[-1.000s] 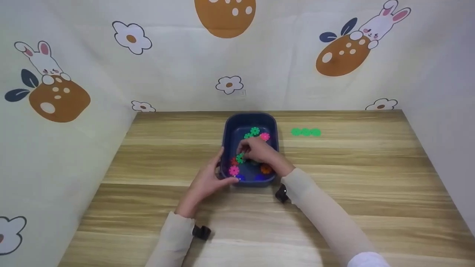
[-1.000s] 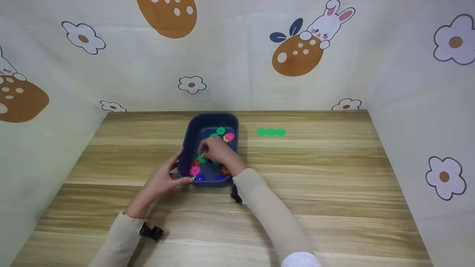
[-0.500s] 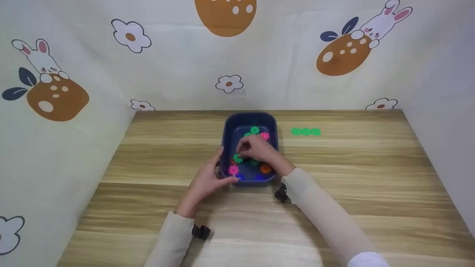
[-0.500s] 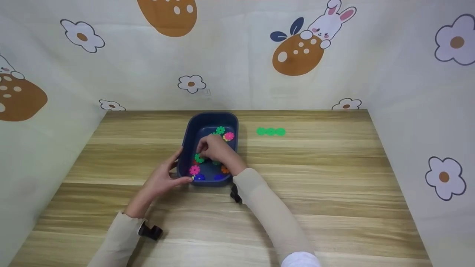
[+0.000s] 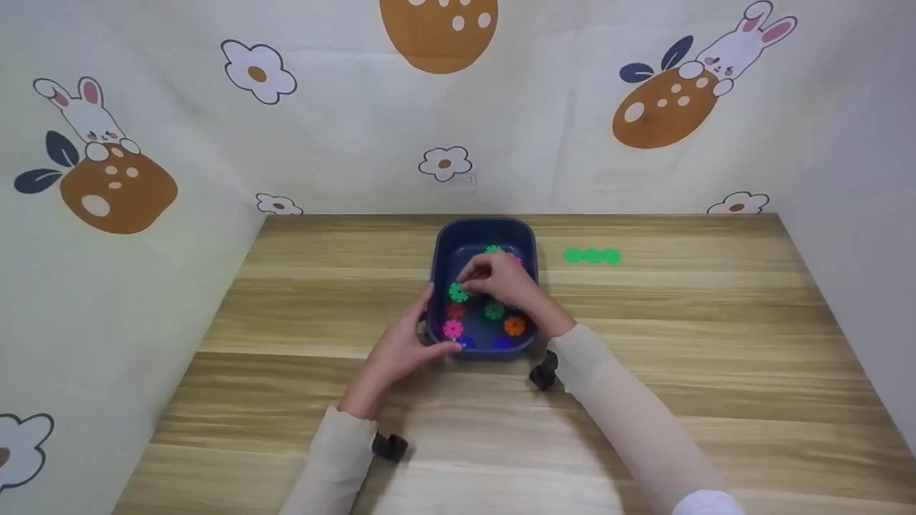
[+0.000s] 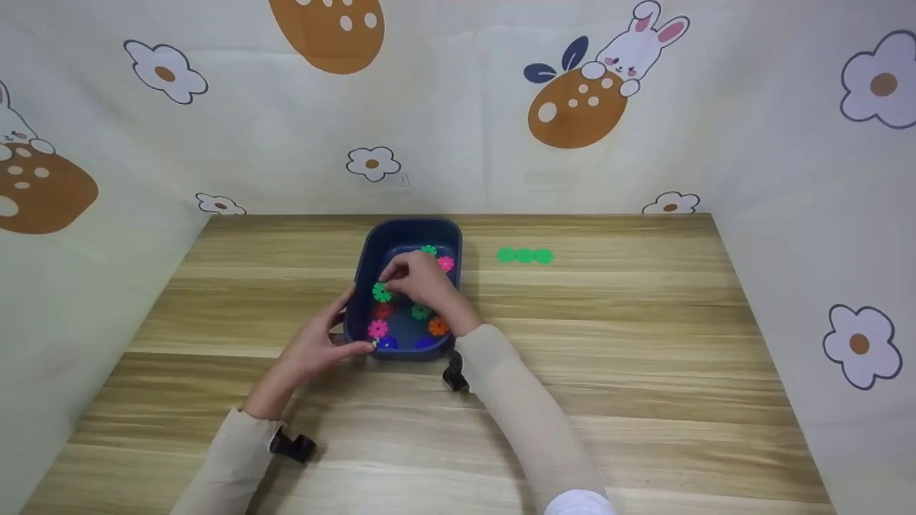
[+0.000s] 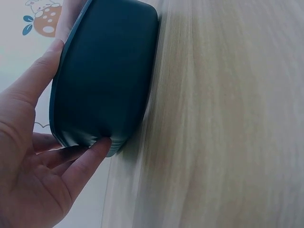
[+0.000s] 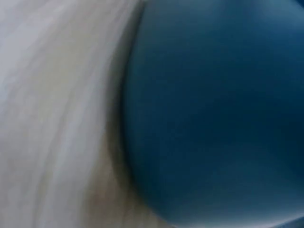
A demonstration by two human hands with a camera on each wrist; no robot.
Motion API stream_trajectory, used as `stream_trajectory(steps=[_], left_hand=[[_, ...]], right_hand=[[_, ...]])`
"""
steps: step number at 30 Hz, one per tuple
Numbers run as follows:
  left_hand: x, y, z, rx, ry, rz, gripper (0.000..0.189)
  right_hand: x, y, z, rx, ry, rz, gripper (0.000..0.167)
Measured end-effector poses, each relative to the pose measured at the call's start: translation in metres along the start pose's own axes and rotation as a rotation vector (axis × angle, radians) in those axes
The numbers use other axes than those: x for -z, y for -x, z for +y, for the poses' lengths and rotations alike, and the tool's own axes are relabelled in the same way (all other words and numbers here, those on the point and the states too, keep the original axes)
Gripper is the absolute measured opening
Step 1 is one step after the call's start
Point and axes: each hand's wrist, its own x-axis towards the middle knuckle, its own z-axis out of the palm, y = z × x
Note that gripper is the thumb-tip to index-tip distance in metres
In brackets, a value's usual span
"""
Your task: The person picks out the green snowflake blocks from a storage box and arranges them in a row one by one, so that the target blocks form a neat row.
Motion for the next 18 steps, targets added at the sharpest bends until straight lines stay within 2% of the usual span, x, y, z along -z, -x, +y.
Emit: stream_trajectory(steps=[7,11,18], left_hand=[[0.0,0.001,0.001,0.04,-0.01,0.002,0.107],[0.0,0.0,0.001,0.043,-0.019,0.009,0.108],[-0.001,0.0,0.0,0.033,-0.022,0.012,0.11]], right_hand=[[0.02,0.0,-0.005,0.024,-0.081,0.106,0.01],[0.039,0.003,-0.007,0.018,-0.135,0.148,0.013],[0.073,0.01,-0.002,0.0,-0.145,0.243,0.018]])
